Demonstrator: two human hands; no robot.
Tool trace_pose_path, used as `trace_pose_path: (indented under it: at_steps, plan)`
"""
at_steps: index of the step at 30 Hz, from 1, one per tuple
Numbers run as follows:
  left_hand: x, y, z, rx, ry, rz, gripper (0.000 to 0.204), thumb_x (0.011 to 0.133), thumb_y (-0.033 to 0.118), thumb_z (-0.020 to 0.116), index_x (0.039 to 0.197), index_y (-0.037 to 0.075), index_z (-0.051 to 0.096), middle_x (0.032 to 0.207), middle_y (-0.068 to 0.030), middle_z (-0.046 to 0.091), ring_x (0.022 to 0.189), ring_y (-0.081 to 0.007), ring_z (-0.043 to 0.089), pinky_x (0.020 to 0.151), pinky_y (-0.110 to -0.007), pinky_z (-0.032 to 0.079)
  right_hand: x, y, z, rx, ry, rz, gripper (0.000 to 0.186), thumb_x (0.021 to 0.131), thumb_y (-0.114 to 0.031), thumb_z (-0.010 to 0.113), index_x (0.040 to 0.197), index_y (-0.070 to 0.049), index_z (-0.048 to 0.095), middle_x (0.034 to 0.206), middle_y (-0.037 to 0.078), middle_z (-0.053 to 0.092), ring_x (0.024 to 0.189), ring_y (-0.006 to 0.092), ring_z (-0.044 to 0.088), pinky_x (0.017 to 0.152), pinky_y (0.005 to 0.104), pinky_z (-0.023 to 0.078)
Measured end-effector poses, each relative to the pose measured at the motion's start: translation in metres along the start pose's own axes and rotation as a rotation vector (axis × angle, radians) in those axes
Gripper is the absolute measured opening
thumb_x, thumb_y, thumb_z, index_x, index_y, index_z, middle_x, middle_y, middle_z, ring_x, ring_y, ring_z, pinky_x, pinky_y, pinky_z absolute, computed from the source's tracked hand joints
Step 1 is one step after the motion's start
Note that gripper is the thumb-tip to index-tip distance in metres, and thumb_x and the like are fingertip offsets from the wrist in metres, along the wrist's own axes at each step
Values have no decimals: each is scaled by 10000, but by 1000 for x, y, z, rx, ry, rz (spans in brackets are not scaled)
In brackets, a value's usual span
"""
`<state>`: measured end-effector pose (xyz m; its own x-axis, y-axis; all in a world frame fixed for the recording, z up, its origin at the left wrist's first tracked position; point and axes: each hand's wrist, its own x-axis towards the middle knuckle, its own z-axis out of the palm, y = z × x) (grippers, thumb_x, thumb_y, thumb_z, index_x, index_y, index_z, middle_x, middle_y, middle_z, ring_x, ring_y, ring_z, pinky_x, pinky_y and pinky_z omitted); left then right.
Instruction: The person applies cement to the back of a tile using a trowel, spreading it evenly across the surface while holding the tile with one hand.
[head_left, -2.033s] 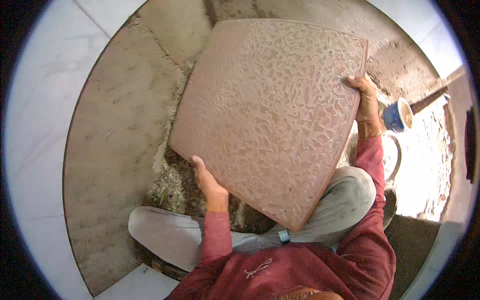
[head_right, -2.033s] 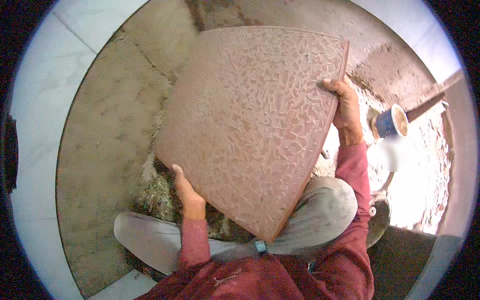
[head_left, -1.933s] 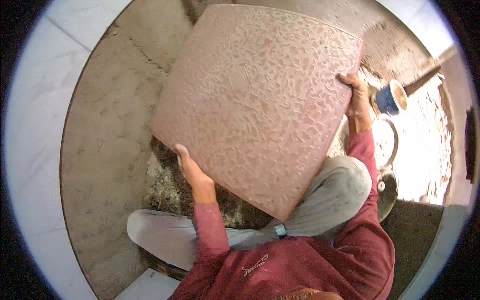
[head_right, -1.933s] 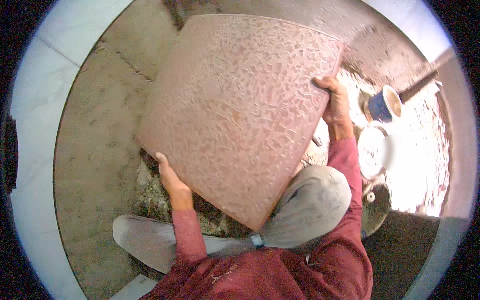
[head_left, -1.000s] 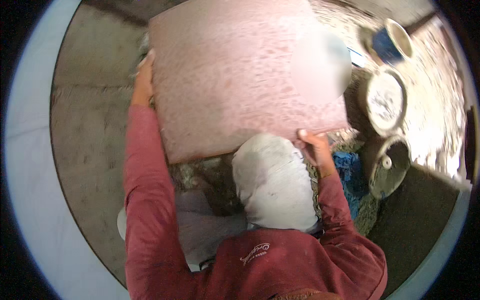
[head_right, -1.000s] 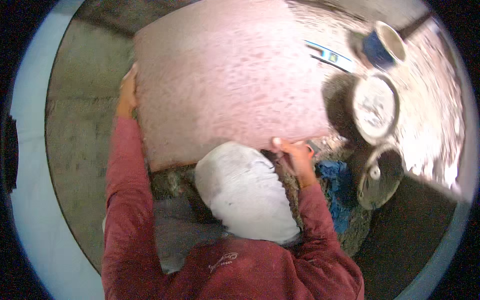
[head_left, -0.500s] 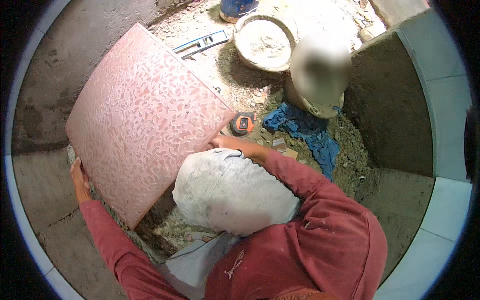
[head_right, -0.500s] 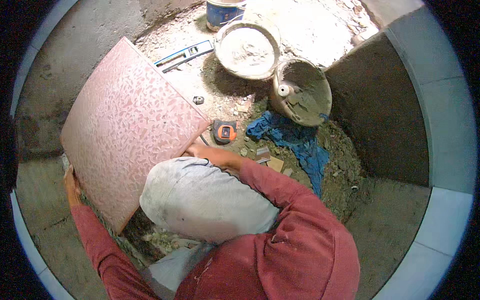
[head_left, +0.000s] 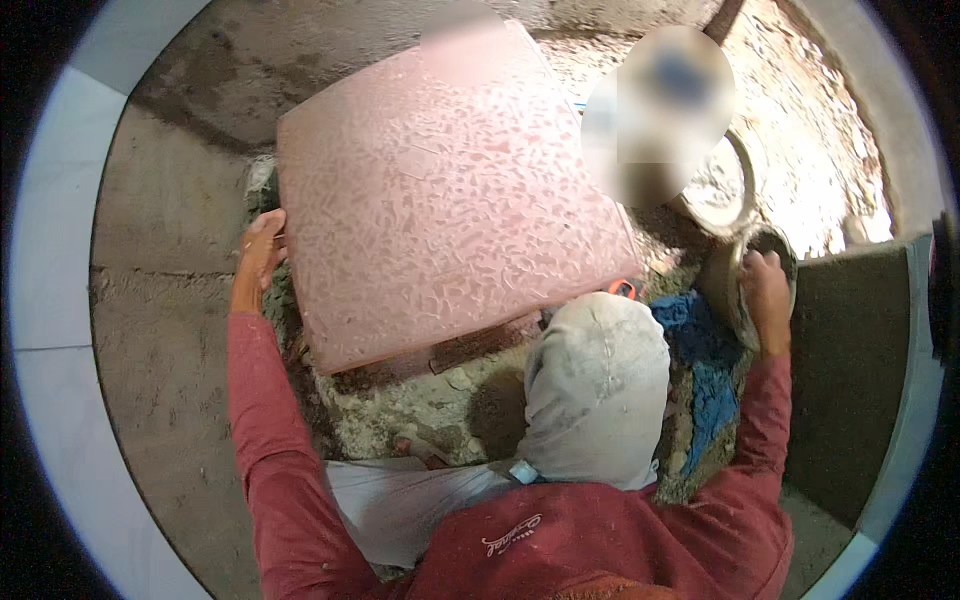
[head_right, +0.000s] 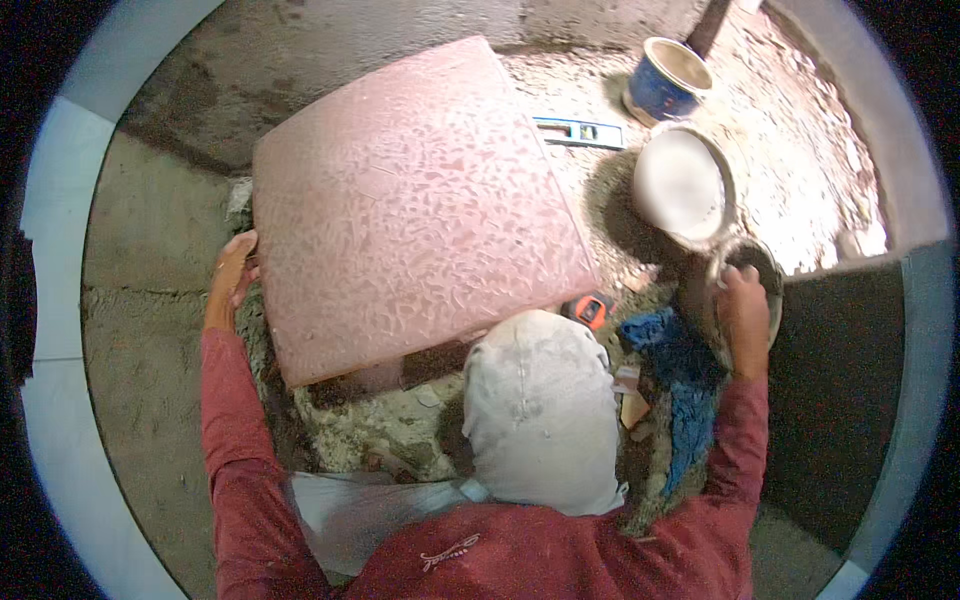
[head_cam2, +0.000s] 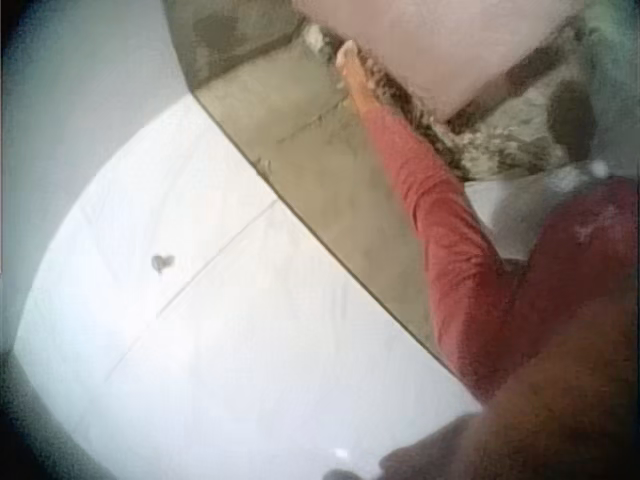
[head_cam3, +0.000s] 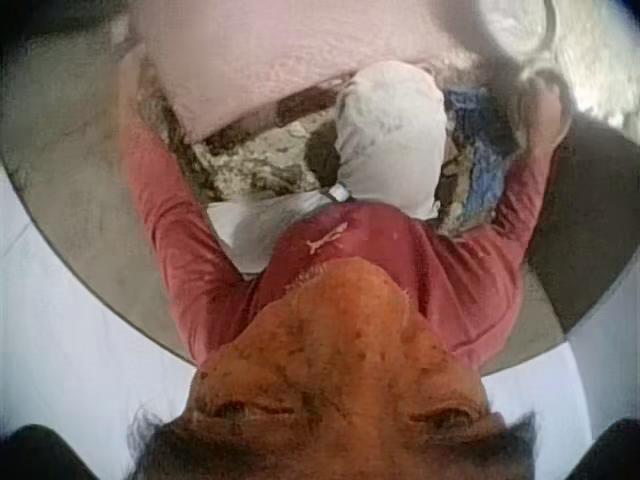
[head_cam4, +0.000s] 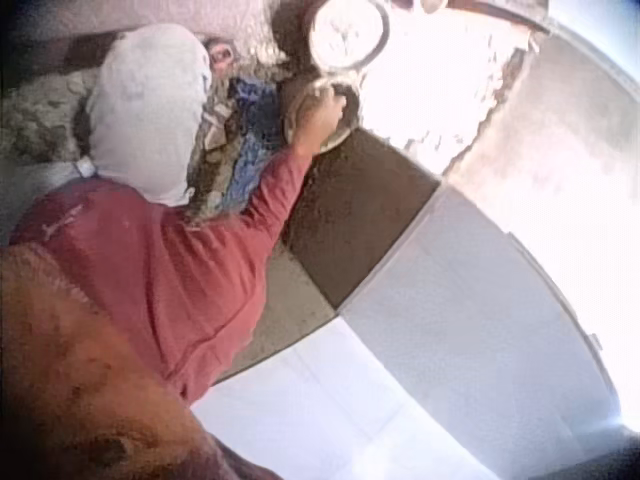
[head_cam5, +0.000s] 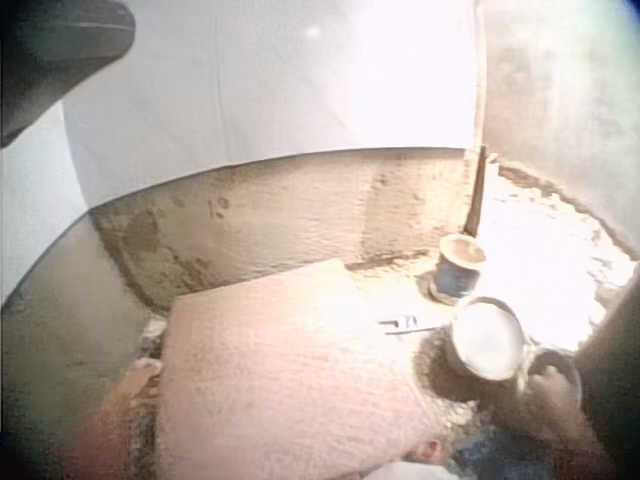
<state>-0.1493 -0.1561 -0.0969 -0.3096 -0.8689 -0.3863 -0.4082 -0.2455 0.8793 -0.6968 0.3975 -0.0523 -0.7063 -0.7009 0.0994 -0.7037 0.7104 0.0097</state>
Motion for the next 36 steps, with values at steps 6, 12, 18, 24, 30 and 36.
trace_pose_path:
  at_steps: [6, 12, 18, 24, 30, 36]
  plan:
    - [-24, 30, -22, 293, 95, 34, 550, 962, 431, 639, 1307, 6, 587, 1071, -81, 668, 836, -136, 637, 754, -286, 560, -26, 82, -33, -120, -46, 242, 209, 868, -134, 679, 1024, -26, 593, 933, 200, 579, 891, 436, 636, 733, 477, 502]
    - [-6, 88, 28, 350, 135, 331, 533, 976, 435, 617, 1293, 7, 613, 1023, -79, 681, 824, -144, 645, 753, -289, 542, -69, 169, 25, -551, -229, 222, 210, 897, -161, 651, 1075, -84, 570, 967, 140, 640, 794, 375, 696, 702, 476, 558]
    - [-72, 175, 148, 435, -242, 547, 412, 994, 332, 610, 1265, 25, 649, 1004, -71, 684, 871, -149, 645, 791, -300, 530, -65, 135, -33, -494, -327, 319, 291, 821, -237, 738, 1037, -90, 610, 922, 176, 686, 838, 362, 697, 720, 465, 557]
    - [-107, 215, 226, 412, -592, 563, 321, 996, 230, 627, 1218, 3, 669, 988, -65, 690, 890, -142, 647, 799, -294, 523, -114, 144, -48, 602, -212, 751, 292, 795, -209, 720, 1023, -54, 621, 830, 48, 651, 719, 174, 640, 651, 338, 500]
    - [-112, 213, 258, 404, -643, 549, 337, 1007, 207, 600, 1240, -35, 633, 999, -76, 690, 903, -151, 645, 832, -293, 516, -49, 77, 26, 953, 187, 582, 429, 815, -317, 775, 1080, -15, 625, 924, 61, 671, 814, 198, 629, 738, 366, 494]
    - [-140, 222, 224, 411, -581, 555, 307, 980, 202, 636, 1184, -24, 677, 978, -81, 717, 877, -143, 669, 807, -285, 532, 75, 54, 60, 683, 206, 405, 515, 834, -396, 790, 1110, 5, 623, 920, 108, 684, 802, 206, 634, 734, 373, 501]
